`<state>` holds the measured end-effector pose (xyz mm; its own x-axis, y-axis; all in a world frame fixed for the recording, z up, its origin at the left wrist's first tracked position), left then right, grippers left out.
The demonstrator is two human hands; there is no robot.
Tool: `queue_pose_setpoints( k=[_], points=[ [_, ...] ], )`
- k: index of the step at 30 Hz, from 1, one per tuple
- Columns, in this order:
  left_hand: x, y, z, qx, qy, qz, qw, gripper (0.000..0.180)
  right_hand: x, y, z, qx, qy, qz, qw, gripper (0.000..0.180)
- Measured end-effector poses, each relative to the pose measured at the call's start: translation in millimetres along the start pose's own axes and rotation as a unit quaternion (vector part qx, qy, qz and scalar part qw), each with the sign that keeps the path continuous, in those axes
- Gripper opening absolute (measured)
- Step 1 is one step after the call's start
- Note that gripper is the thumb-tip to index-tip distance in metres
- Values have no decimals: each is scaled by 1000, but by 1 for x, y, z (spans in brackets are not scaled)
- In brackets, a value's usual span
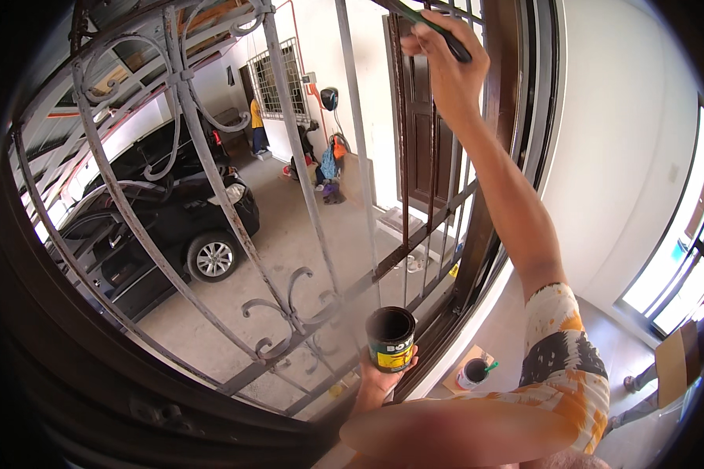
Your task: The person paints a metal gate with dark paint using a brush. They repeatedly dip the brush into a small paint can held in the other hand and apply paint to vertical and horizontal bars of the gate. The camera is head-mounted and shows the hands and gate throughout.
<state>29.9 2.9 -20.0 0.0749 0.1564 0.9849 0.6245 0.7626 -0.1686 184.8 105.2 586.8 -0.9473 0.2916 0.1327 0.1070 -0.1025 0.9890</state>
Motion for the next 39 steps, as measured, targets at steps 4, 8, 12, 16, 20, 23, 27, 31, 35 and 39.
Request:
queue_pose_setpoints(
  k=[4, 8, 12, 16, 20, 23, 27, 31, 35, 39],
  points=[
    [-4, 4, -6, -36, -30, -94, 994, 85, -3, -4, -8, -9, 61, 12, 998, 26],
    [-7, 7, -3, -43, -16, -123, 991, 92, -62, -27, -44, 89, 78, 82, 990, 15],
    [-7, 2, 1, 31, -12, -31, 999, 52, -110, -100, -67, 351, 120, 11, 928, 40],
    [6, -4, 8, 112, 9, 4, 994, 37, -97, -223, -89, 529, 2, -122, 840, 15],
    [21, -12, 13, 180, 161, -10, 970, 39, -27, -305, -110, 432, -65, -397, 807, 10],
    [44, -29, 17, 302, 449, -27, 841, 46, 1, -356, -115, 387, -208, -553, 708, 15],
    [45, -27, 17, 288, 427, -10, 857, 48, 2, -365, -112, 371, -192, -569, 708, 14],
    [19, -7, 6, 93, -6, 22, 995, 49, -32, -346, -80, 503, -102, -459, 726, 11],
    [9, -3, 5, 78, -12, 53, 995, 48, -49, -329, -65, 525, -108, -425, 730, 10],
    [9, -3, 5, 82, -29, 51, 995, 48, -66, -315, -60, 580, -75, -343, 735, 8]
  ],
)
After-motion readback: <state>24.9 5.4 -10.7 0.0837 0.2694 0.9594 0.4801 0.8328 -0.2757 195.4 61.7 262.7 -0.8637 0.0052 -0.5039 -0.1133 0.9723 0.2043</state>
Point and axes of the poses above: each hand's wrist, its own y-axis towards the middle knuckle, its own x-axis out of the palm, z = x × y, the point moved 7 cm from there along y, towards the middle knuckle, and after that the axes turned 8 degrees about -y, right-handed, at the moved point
